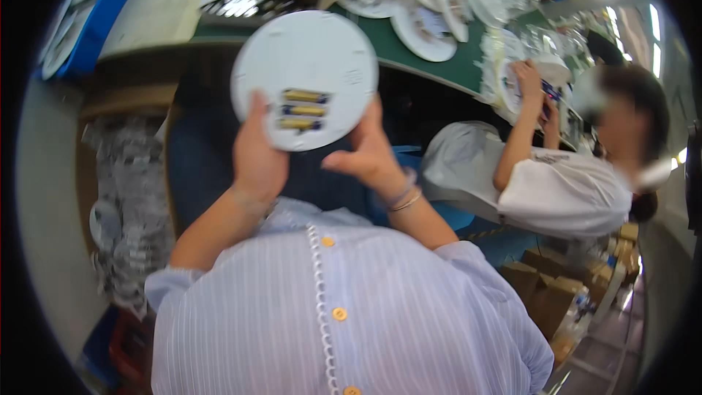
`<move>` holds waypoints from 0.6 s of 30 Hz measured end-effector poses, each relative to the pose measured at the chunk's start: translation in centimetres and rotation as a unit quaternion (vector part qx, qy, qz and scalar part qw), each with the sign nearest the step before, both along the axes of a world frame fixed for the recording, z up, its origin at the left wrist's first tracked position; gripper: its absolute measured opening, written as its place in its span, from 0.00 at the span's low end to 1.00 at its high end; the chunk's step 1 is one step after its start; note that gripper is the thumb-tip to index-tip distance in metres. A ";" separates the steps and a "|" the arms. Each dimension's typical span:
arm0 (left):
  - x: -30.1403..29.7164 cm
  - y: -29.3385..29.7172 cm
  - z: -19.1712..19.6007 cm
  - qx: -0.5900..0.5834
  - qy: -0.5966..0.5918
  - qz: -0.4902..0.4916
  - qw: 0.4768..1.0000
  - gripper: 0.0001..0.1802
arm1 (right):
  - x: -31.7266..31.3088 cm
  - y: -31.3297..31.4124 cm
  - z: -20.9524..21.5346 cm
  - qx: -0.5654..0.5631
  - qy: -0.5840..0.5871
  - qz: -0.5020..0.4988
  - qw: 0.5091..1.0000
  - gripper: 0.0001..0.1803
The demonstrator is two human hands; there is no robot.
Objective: Insert two AA batteries into the battery compartment of a round lighting fixture base on an assembly line.
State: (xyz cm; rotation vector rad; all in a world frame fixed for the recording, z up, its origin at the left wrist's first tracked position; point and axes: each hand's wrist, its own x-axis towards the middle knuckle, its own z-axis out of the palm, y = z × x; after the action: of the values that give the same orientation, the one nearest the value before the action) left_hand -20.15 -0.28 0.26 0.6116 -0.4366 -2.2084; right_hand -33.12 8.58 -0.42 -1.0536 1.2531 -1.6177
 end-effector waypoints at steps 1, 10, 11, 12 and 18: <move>0.3 -0.4 0.5 0.006 0.007 0.014 1.000 0.24 | 0.1 -0.4 0.2 -0.008 0.059 0.026 0.998 0.66; 4.9 -3.8 3.6 -0.033 0.047 0.050 0.997 0.21 | 3.3 -0.4 1.4 0.117 -0.148 0.251 0.949 0.06; 5.6 -4.3 3.9 -0.066 0.103 0.034 0.992 0.22 | 3.2 -0.1 1.4 0.106 -0.147 0.273 0.945 0.07; 6.2 -4.6 4.3 -0.118 0.143 0.019 0.983 0.23 | 3.0 0.3 1.5 0.096 -0.147 0.295 0.939 0.08; 8.0 -4.5 6.2 -0.161 0.061 0.194 0.966 0.30 | 1.4 1.5 1.8 0.134 -0.171 0.322 0.921 0.13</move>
State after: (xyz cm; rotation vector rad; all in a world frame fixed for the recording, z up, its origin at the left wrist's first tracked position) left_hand -12.13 -4.75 6.44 0.3478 -0.5472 -1.7435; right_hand -31.71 10.10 1.36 -0.8405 0.7495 -1.0265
